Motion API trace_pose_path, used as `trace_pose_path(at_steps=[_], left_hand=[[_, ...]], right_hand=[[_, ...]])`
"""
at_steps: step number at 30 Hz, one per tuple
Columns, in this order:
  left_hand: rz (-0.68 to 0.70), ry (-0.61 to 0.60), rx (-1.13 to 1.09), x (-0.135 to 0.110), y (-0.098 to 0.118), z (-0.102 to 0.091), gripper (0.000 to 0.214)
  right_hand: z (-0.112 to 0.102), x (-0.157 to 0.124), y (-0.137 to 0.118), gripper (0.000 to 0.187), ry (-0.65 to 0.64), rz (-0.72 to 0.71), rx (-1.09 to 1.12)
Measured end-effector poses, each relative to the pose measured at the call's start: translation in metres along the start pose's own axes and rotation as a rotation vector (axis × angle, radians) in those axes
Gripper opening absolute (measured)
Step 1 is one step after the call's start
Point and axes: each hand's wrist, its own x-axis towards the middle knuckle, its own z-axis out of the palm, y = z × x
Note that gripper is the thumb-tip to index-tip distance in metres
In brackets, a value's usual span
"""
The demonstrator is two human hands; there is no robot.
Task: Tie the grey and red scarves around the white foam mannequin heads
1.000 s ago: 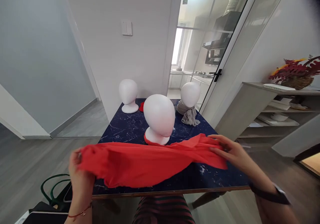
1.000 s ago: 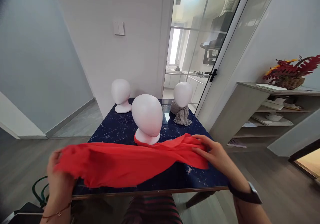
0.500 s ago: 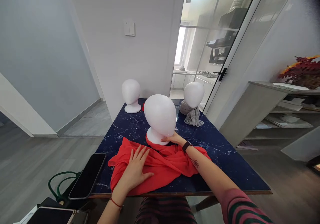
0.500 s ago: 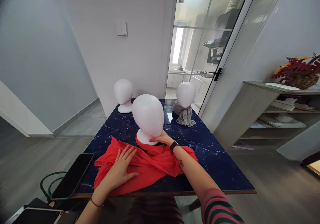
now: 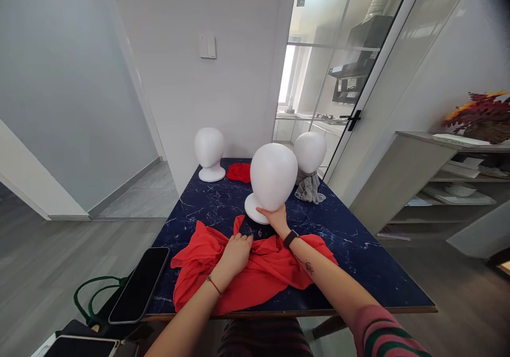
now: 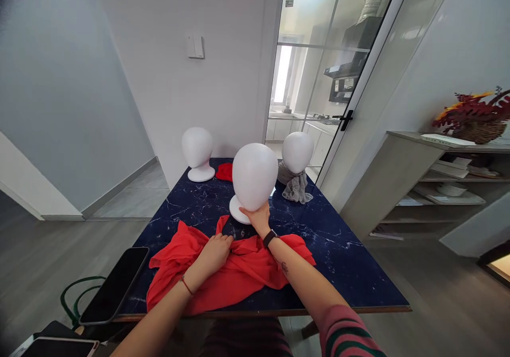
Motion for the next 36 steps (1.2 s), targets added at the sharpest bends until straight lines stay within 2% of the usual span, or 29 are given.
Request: trace_pose_path(at_steps=[3, 8, 14, 23, 27, 30, 33, 34, 36], left_hand=[[-0.041, -0.022, 0.002, -0.010, 0.003, -0.002, 0.032], [-0.042, -0.016, -0.019, -0.016, 0.004, -0.004, 0.031], [-0.005, -0.009, -0.072, -0.019, -0.001, -0.002, 0.031], [-0.021, 0.012, -0.099, -0.022, -0.004, 0.003, 0.034], [-0.007, 0.041, -0.138, -0.023, -0.003, 0.003, 0.037], [-0.004, 0.150, -0.215, -0.034, -0.006, 0.000, 0.044], [-0.022, 0.227, -0.316, -0.061, -0.013, -0.007, 0.059], [-0.019, 0.209, -0.351, -0.073, -0.017, -0.008, 0.068], [-0.031, 0.137, -0.385, -0.096, -0.026, -0.009, 0.090]], right_hand=[[0.009, -0.017, -0.010, 0.104, 0.117, 0.081, -0.127], [0.022, -0.038, -0.017, 0.104, 0.101, 0.067, -0.232], [0.019, -0.033, -0.013, 0.106, 0.058, 0.068, -0.213], [0.016, -0.031, -0.008, 0.099, 0.012, 0.064, -0.157], [0.012, -0.028, -0.012, 0.100, -0.059, 0.080, -0.146], [0.000, -0.028, -0.016, 0.110, -0.110, 0.113, -0.108], [-0.030, -0.042, -0.020, 0.114, -0.156, 0.139, -0.035], [-0.044, -0.051, -0.022, 0.111, -0.221, 0.117, -0.011], [-0.075, -0.075, -0.026, 0.095, -0.492, -0.014, 0.034]])
